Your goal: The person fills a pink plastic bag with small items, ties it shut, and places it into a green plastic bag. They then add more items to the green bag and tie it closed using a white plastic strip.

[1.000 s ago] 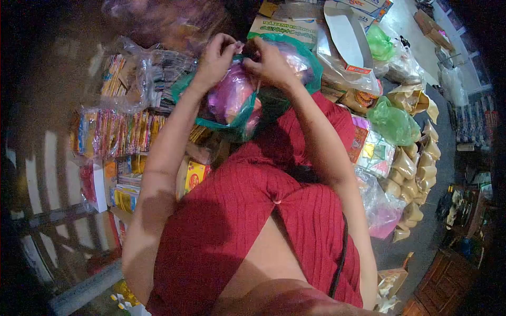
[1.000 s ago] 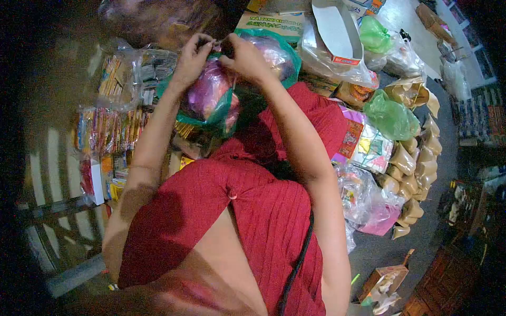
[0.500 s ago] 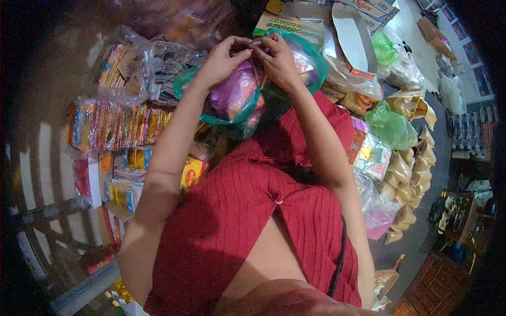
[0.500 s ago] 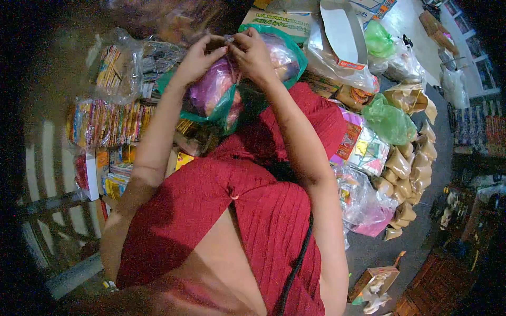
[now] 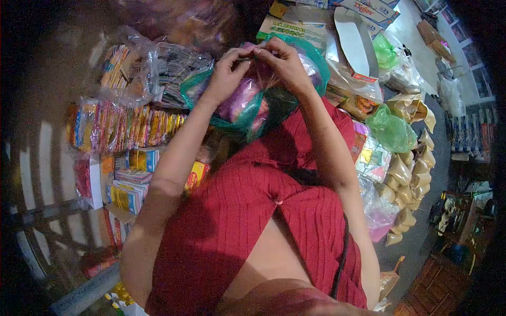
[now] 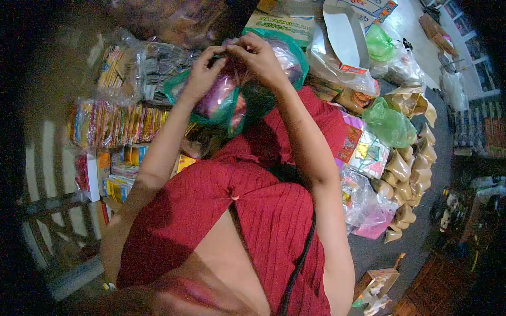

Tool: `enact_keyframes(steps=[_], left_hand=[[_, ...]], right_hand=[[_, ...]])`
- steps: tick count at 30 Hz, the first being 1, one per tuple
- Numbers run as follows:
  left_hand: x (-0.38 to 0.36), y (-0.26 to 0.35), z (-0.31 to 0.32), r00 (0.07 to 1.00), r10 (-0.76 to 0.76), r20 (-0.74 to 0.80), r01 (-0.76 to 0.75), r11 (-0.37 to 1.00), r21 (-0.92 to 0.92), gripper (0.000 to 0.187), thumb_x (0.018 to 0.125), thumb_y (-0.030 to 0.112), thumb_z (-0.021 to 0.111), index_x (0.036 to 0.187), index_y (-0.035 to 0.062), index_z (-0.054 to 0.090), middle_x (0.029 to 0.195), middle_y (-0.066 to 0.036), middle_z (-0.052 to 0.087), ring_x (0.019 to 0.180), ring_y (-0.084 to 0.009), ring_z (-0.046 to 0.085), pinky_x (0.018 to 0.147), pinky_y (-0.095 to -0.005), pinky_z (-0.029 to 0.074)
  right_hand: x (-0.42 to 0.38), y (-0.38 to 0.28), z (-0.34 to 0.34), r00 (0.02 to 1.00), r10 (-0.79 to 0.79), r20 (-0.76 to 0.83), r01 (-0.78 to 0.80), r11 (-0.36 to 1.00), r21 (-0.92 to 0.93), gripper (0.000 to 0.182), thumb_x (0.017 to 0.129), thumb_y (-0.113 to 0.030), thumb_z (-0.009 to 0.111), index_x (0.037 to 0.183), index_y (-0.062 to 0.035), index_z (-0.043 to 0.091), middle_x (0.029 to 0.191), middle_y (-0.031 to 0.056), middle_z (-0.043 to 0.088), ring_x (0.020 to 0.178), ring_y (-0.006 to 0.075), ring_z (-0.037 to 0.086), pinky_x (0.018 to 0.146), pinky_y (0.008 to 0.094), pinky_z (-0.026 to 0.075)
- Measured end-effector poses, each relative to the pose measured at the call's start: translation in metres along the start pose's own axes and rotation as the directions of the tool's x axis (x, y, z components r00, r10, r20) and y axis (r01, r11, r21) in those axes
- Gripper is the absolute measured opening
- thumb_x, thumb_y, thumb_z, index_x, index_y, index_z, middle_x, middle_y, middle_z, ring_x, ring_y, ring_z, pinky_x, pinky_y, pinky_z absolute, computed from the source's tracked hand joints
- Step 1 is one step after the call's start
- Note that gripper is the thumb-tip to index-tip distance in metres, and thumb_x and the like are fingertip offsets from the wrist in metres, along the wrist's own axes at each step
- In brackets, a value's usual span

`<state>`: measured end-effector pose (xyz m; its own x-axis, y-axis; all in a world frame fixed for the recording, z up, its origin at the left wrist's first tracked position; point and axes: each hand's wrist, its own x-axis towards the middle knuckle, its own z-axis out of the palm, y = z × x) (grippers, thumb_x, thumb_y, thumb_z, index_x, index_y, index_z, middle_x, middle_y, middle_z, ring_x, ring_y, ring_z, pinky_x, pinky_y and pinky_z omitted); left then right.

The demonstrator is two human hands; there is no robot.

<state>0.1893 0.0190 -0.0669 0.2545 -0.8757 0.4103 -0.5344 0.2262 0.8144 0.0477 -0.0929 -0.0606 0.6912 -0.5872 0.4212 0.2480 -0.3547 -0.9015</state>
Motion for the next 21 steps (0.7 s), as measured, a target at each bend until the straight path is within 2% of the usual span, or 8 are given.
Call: enact_keyframes(steps=[5, 7, 9, 10, 11, 13, 14, 21], left_hand=[[0.019, -0.007, -0.01, 0.997, 0.03, 0.072, -0.032, 0.999, 0.036, 0.023, 0.083, 0.0, 0.055, 0.105, 0.0002, 0.058, 0.102, -0.003, 0.058, 0.098, -0.013, 0.054, 0.089, -0.0265, 0.041], [0.02, -0.013, -0.008, 0.987, -0.139, 0.086, 0.16, 0.933, -0.323, 0.012, 0.085, 0.007, 0.061, 0.095, 0.0005, 0.062, 0.096, -0.002, 0.063, 0.093, -0.0115, 0.057, 0.083, -0.0246, 0.044], [0.022, -0.015, -0.009, 0.985, -0.148, 0.084, 0.168, 0.924, -0.344, 0.012, 0.086, 0.008, 0.061, 0.095, 0.0012, 0.063, 0.097, -0.002, 0.064, 0.092, -0.0099, 0.057, 0.082, -0.0238, 0.045], [0.02, -0.012, -0.01, 0.984, -0.162, 0.073, 0.177, 0.916, -0.36, 0.012, 0.087, 0.01, 0.06, 0.095, 0.0019, 0.063, 0.098, -0.001, 0.065, 0.091, -0.0083, 0.057, 0.082, -0.023, 0.045], [0.018, -0.009, -0.01, 0.983, -0.171, 0.073, 0.186, 0.911, -0.367, 0.012, 0.087, 0.01, 0.06, 0.095, 0.0019, 0.063, 0.098, -0.001, 0.065, 0.091, -0.0083, 0.057, 0.082, -0.023, 0.045], [0.017, -0.003, -0.01, 0.979, -0.195, 0.067, 0.203, 0.852, -0.483, 0.008, 0.088, 0.011, 0.059, 0.092, 0.0058, 0.063, 0.089, 0.002, 0.062, 0.084, -0.0068, 0.054, 0.077, -0.0223, 0.044], [0.018, -0.013, -0.01, 0.981, -0.186, 0.056, 0.189, 0.852, -0.489, 0.008, 0.088, 0.007, 0.058, 0.094, 0.0028, 0.062, 0.099, -0.003, 0.066, 0.09, -0.0084, 0.057, 0.083, -0.0236, 0.045], [0.015, -0.01, -0.007, 0.983, -0.183, -0.021, 0.148, 0.853, -0.5, 0.009, 0.088, 0.009, 0.059, 0.093, 0.0025, 0.062, 0.097, -0.004, 0.066, 0.089, -0.009, 0.058, 0.081, -0.0243, 0.046]], right_hand=[[0.01, -0.01, 0.007, 0.991, -0.135, -0.007, 0.129, 0.963, -0.235, 0.021, 0.082, -0.02, 0.064, 0.085, 0.0003, 0.063, 0.081, 0.0127, 0.055, 0.075, 0.0272, 0.056, 0.066, 0.0339, 0.044], [0.009, -0.024, 0.005, 0.99, -0.139, -0.015, 0.127, 0.939, -0.32, 0.021, 0.081, -0.021, 0.064, 0.083, 0.0003, 0.063, 0.082, 0.0156, 0.057, 0.075, 0.0321, 0.058, 0.064, 0.0378, 0.045], [0.002, -0.052, 0.003, 0.988, 0.006, 0.153, 0.092, 0.777, -0.623, 0.019, 0.078, -0.019, 0.067, 0.079, -0.0013, 0.061, 0.083, 0.0157, 0.059, 0.077, 0.0342, 0.058, 0.068, 0.0405, 0.045], [0.003, -0.052, 0.003, 0.968, -0.081, 0.239, 0.228, 0.685, -0.692, 0.02, 0.076, -0.022, 0.067, 0.078, -0.0023, 0.061, 0.083, 0.0182, 0.061, 0.08, 0.0387, 0.058, 0.068, 0.0446, 0.046], [-0.001, -0.054, -0.002, 0.967, -0.07, 0.244, 0.224, 0.686, -0.692, 0.02, 0.076, -0.022, 0.067, 0.078, -0.0023, 0.061, 0.083, 0.0182, 0.061, 0.08, 0.0387, 0.058, 0.068, 0.0446, 0.046], [-0.006, -0.07, -0.014, 0.86, 0.258, 0.439, 0.231, 0.571, -0.788, 0.02, 0.078, -0.024, 0.063, 0.08, -0.0036, 0.063, 0.082, 0.0189, 0.062, 0.078, 0.038, 0.059, 0.067, 0.0452, 0.047], [-0.009, -0.071, -0.019, 0.844, 0.226, 0.486, 0.283, 0.583, -0.762, 0.021, 0.08, -0.025, 0.06, 0.079, -0.004, 0.063, 0.077, 0.0191, 0.062, 0.073, 0.0382, 0.06, 0.065, 0.0457, 0.047], [-0.019, -0.096, -0.035, 0.694, 0.419, 0.586, 0.359, 0.503, -0.786, 0.016, 0.083, -0.02, 0.056, 0.088, -0.0055, 0.06, 0.085, 0.0157, 0.062, 0.081, 0.036, 0.06, 0.068, 0.0443, 0.048]])
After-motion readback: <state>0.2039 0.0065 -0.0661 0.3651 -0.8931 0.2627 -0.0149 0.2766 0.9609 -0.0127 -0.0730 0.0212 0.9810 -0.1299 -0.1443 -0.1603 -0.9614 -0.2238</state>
